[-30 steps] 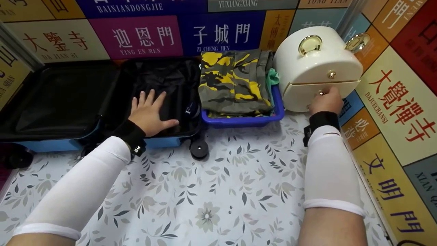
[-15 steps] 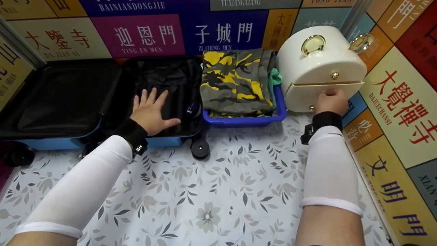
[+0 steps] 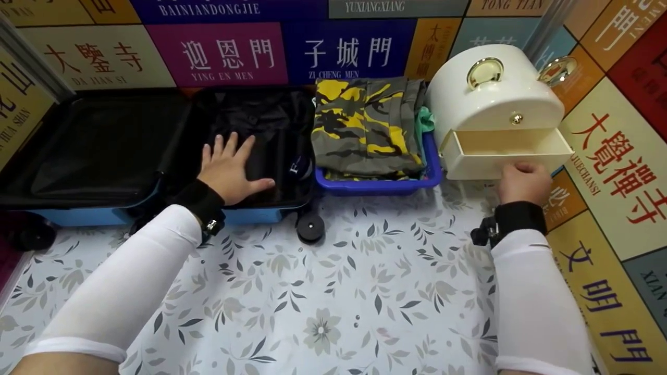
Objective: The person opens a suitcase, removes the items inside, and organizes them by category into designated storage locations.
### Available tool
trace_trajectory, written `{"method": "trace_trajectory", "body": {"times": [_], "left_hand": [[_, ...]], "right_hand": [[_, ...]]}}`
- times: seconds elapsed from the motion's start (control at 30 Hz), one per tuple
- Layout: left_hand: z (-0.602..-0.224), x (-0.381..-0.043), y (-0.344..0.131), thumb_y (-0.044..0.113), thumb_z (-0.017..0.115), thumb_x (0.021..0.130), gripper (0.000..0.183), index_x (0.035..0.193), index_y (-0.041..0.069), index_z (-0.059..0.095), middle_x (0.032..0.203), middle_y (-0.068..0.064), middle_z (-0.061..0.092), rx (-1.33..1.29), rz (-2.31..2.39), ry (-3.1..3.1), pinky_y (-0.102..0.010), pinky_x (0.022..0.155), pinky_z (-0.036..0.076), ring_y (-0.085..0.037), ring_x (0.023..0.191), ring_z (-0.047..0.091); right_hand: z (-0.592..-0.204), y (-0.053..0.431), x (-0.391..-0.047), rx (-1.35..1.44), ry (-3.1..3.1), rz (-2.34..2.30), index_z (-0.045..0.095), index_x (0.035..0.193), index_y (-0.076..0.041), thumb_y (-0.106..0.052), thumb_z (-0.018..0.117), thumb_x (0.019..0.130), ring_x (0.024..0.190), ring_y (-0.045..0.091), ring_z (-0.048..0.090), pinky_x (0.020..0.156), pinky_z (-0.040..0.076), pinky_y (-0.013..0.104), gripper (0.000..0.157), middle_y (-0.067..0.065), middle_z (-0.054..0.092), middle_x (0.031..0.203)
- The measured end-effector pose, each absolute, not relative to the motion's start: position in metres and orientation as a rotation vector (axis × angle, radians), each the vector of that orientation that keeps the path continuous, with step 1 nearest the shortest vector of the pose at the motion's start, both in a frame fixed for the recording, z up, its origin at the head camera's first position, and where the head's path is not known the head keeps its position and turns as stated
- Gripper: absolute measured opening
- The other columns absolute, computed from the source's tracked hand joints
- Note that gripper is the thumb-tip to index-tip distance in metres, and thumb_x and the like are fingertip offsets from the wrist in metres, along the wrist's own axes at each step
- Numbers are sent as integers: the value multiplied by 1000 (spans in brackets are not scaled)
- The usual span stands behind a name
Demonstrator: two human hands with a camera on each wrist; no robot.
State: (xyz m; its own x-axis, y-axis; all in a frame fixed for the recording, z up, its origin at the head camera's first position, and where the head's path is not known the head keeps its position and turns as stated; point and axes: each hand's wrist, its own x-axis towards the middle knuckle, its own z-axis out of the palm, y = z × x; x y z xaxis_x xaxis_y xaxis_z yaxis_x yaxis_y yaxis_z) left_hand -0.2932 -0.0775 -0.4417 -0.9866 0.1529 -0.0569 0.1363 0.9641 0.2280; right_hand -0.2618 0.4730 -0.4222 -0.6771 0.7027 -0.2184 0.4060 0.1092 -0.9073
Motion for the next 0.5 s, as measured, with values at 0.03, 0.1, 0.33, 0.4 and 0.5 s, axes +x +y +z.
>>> {"method": "trace_trajectory", "body": {"times": [0.03,0.1,0.33,0.4,0.5], "left_hand": [[-441,-293,-77,88,58,83,116,171,29,12,177,-19,5,226,351,3041,-63,131,-3,-47,163,-5],[-441,-294,-76,88,59,83,116,171,28,12,177,-19,6,228,362,3039,-63,131,-3,-47,163,-4],[-442,-294,-76,87,59,85,115,171,29,10,178,-18,3,229,366,3018,-62,131,-4,-46,163,-6],[-442,-294,-77,86,58,85,114,171,30,9,178,-18,2,224,366,3012,-62,131,-4,-45,163,-7],[-439,-295,-78,86,58,86,114,171,30,9,178,-18,1,221,376,3002,-63,131,-4,-45,163,-8]], "right_hand": [[-423,473,-259,-1097,-2071,1637,70,81,-19,-10,68,88,81,11,53,59,50,20,12,-12,60,83],[-424,474,-255,-1091,-1975,1711,70,76,-15,-5,68,85,72,12,56,53,52,21,14,-10,61,74],[-429,474,-249,-1083,-1867,1772,66,75,-10,0,68,84,62,10,60,49,54,21,13,-6,60,77],[-429,473,-249,-1098,-1877,1756,66,77,-10,-2,69,85,70,10,58,52,54,19,12,-5,59,87],[-425,469,-248,-1138,-1914,1675,63,89,-17,-6,72,86,91,8,53,70,53,17,14,-7,53,108]]}}
